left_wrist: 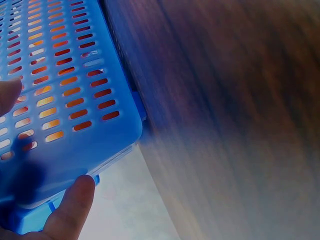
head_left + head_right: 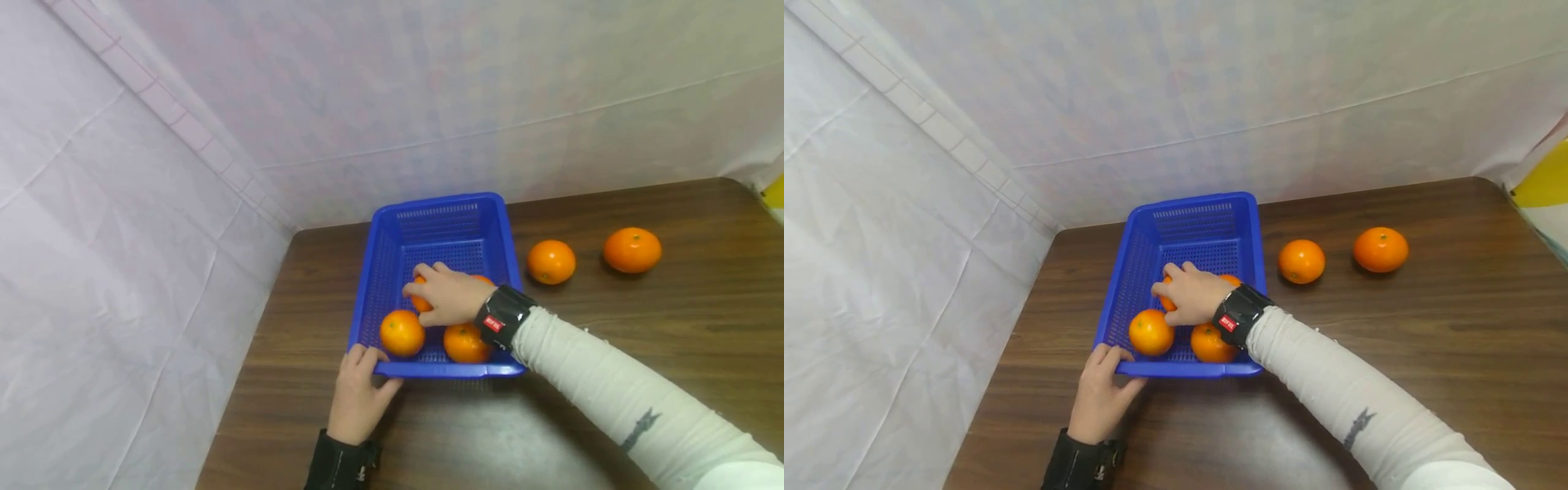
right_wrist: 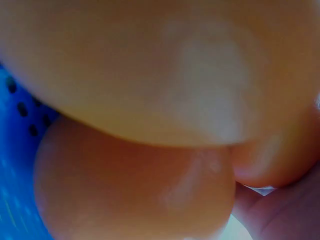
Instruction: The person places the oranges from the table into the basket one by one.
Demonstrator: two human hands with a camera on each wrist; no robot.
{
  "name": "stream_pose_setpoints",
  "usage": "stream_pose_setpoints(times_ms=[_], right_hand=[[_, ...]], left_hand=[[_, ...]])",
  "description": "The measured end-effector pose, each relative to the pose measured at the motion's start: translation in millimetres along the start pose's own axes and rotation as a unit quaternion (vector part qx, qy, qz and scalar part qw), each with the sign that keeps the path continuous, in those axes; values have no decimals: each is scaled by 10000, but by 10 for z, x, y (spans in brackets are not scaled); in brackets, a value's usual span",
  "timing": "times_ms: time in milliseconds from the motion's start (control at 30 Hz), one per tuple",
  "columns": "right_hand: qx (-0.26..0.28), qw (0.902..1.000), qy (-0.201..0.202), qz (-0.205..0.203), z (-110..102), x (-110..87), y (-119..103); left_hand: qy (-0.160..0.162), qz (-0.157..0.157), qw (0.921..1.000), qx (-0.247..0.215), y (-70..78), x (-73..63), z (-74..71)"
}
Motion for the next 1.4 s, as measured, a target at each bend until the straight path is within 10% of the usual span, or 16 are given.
stream_pose_setpoints(times_ms=[1400], right_hand=[[-121, 9972, -677, 305, 157, 66, 17]], left_hand=[[141, 116, 9998, 59, -8, -5, 10]])
Point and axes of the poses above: each hand's wrist, its own x-axis towards the middle knuckle, its own z-axis out of the palm, y = z × x, the point moved 3 cm from there along x, towards the middle knuckle, and after that the axes turned 14 degrees about x, right-handed, at the moved point
